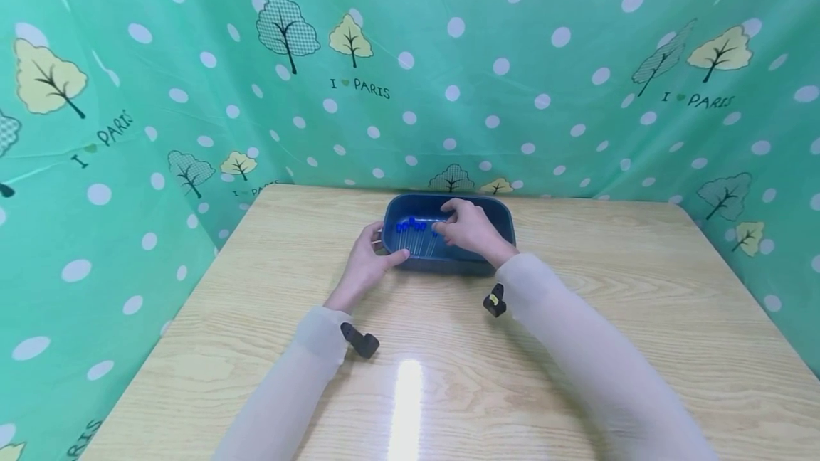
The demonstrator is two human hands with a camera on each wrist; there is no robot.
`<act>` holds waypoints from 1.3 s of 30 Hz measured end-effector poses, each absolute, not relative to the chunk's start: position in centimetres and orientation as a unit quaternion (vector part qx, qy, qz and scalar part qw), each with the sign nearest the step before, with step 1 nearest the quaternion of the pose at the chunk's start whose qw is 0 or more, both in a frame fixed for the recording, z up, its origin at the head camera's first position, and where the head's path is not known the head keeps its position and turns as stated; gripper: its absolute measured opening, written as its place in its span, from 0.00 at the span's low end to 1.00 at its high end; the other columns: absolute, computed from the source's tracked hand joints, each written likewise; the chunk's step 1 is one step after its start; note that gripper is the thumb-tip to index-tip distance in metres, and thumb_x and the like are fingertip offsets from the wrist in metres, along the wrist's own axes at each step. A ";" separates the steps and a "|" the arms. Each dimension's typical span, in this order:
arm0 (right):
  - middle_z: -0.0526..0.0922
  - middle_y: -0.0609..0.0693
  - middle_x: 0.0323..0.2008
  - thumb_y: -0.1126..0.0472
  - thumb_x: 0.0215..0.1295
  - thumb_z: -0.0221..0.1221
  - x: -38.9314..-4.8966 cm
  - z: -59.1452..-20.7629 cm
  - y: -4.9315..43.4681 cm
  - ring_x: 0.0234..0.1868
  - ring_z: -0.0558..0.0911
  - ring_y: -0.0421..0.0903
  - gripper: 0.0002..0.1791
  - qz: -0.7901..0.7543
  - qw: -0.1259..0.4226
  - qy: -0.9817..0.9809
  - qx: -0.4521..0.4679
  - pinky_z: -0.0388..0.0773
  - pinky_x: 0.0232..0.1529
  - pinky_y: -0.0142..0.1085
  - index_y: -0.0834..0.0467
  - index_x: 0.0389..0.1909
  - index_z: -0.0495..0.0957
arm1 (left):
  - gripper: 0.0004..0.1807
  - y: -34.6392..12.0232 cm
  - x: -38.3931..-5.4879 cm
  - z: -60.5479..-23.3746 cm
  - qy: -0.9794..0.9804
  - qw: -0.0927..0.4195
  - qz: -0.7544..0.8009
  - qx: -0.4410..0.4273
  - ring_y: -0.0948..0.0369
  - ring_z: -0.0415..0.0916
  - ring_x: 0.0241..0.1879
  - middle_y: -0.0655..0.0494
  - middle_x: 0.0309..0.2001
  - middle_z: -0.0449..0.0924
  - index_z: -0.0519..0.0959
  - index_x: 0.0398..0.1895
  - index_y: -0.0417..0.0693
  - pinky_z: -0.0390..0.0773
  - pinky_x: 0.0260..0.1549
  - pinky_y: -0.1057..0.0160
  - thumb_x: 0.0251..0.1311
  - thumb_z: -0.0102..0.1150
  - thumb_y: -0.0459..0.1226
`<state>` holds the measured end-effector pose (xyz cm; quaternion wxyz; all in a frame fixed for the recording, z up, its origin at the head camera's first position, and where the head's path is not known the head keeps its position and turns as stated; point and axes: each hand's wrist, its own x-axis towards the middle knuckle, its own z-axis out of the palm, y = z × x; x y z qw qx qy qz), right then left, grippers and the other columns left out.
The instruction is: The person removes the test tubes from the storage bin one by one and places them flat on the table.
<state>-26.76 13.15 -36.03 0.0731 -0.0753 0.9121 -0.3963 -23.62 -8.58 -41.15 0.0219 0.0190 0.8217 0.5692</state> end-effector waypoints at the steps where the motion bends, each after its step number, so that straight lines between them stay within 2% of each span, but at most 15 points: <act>1: 0.83 0.52 0.37 0.51 0.65 0.60 -26.8 -36.1 13.1 0.32 0.84 0.45 0.31 -0.395 0.075 0.913 -0.074 0.81 0.38 0.41 0.59 0.65 0.65 | 0.43 -8.6 -23.6 -41.2 0.822 0.022 0.569 0.019 0.49 0.66 0.62 0.44 0.65 0.65 0.57 0.70 0.49 0.69 0.59 0.50 0.53 0.70 0.41; 7: 0.83 0.51 0.34 0.51 0.65 0.60 -27.2 -36.4 12.6 0.31 0.83 0.44 0.30 -0.379 0.081 0.919 -0.068 0.81 0.39 0.42 0.59 0.64 0.66 | 0.43 -8.6 -23.6 -41.1 0.823 0.021 0.567 0.017 0.49 0.66 0.62 0.43 0.65 0.65 0.57 0.70 0.48 0.69 0.59 0.49 0.53 0.70 0.42; 13: 0.84 0.52 0.32 0.51 0.64 0.60 -27.6 -36.8 12.2 0.30 0.83 0.44 0.29 -0.364 0.089 0.925 -0.063 0.78 0.46 0.46 0.61 0.62 0.67 | 0.43 -8.6 -23.6 -41.0 0.819 0.024 0.573 0.018 0.49 0.66 0.62 0.43 0.65 0.65 0.58 0.70 0.48 0.69 0.59 0.49 0.53 0.70 0.42; 19: 0.84 0.54 0.34 0.52 0.65 0.60 -27.9 -37.0 11.9 0.33 0.84 0.47 0.28 -0.352 0.114 0.928 -0.043 0.75 0.52 0.50 0.61 0.61 0.67 | 0.43 -8.6 -23.5 -40.9 0.818 0.023 0.575 0.021 0.49 0.66 0.62 0.43 0.64 0.65 0.58 0.70 0.48 0.69 0.59 0.50 0.52 0.70 0.41; 23: 0.85 0.54 0.32 0.53 0.65 0.60 -28.1 -37.1 11.6 0.34 0.84 0.49 0.29 -0.344 0.132 0.929 -0.036 0.73 0.55 0.51 0.61 0.62 0.66 | 0.43 -8.6 -23.4 -40.9 0.819 0.026 0.573 0.017 0.50 0.65 0.62 0.44 0.65 0.65 0.58 0.70 0.50 0.69 0.59 0.50 0.53 0.70 0.42; 39: 0.84 0.55 0.27 0.56 0.63 0.62 -29.2 -38.0 11.2 0.24 0.84 0.47 0.29 -0.345 0.144 0.927 -0.029 0.76 0.50 0.46 0.65 0.60 0.67 | 0.43 -8.6 -23.3 -40.8 0.822 0.022 0.568 0.017 0.49 0.66 0.62 0.44 0.65 0.65 0.58 0.70 0.48 0.69 0.59 0.49 0.52 0.70 0.43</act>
